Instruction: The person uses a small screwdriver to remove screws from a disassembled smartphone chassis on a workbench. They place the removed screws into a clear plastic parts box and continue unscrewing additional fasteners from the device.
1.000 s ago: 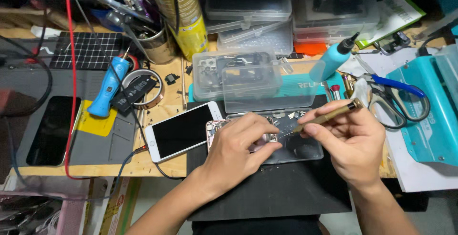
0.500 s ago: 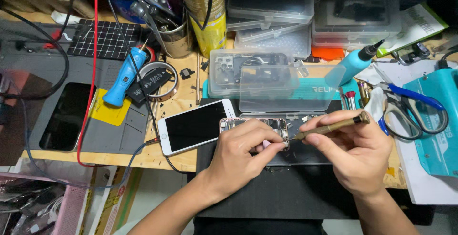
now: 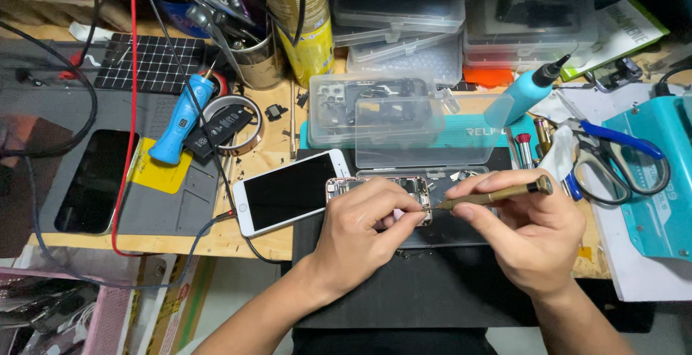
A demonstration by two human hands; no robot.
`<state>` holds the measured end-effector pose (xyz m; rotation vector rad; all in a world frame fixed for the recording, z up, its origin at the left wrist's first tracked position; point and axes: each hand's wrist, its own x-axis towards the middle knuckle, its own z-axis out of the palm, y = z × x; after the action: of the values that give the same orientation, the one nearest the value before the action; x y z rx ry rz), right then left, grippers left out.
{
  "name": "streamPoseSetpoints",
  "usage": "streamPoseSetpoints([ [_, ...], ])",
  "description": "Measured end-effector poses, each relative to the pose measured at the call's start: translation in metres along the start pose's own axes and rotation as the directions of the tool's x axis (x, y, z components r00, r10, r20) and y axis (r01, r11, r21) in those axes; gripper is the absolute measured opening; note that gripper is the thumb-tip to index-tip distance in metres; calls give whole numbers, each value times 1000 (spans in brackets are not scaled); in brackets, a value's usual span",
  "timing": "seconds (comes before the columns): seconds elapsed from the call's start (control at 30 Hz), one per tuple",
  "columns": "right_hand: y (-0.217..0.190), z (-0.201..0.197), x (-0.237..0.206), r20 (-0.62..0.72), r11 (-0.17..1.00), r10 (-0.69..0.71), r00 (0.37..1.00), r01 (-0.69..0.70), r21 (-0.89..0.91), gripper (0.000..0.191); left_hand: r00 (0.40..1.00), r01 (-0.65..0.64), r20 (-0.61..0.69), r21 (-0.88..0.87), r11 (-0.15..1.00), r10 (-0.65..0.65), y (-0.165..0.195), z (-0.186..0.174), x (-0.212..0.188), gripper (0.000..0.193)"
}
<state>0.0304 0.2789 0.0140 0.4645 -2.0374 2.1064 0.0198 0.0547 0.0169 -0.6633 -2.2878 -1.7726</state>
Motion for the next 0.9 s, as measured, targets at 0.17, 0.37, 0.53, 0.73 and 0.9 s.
streamPoseSetpoints([
  [0.17, 1, 0, -1, 1, 1000, -29, 1000, 29, -5, 32, 1000, 0, 10, 8, 1000, 0, 0, 2, 2, 7],
  [0.37, 0, -1, 2, 20, 966, -22, 1000, 27, -257, 35, 990, -128, 97, 285, 950, 104, -3, -3, 5, 37],
  [0.53, 13, 1, 4, 67, 895, -74, 995, 96, -436, 52, 957, -249, 252, 472, 846, 141, -9, -11, 5, 62],
  [0.73, 26, -2, 2, 109, 871, -111, 988, 149, -468, 65, 948, -273, 289, 512, 815, 136, -12, -11, 5, 67],
  [0.9, 28, -4, 2, 133, 851, -125, 983, 175, -494, 66, 952, -260, 282, 522, 812, 124, -13, -10, 6, 66],
])
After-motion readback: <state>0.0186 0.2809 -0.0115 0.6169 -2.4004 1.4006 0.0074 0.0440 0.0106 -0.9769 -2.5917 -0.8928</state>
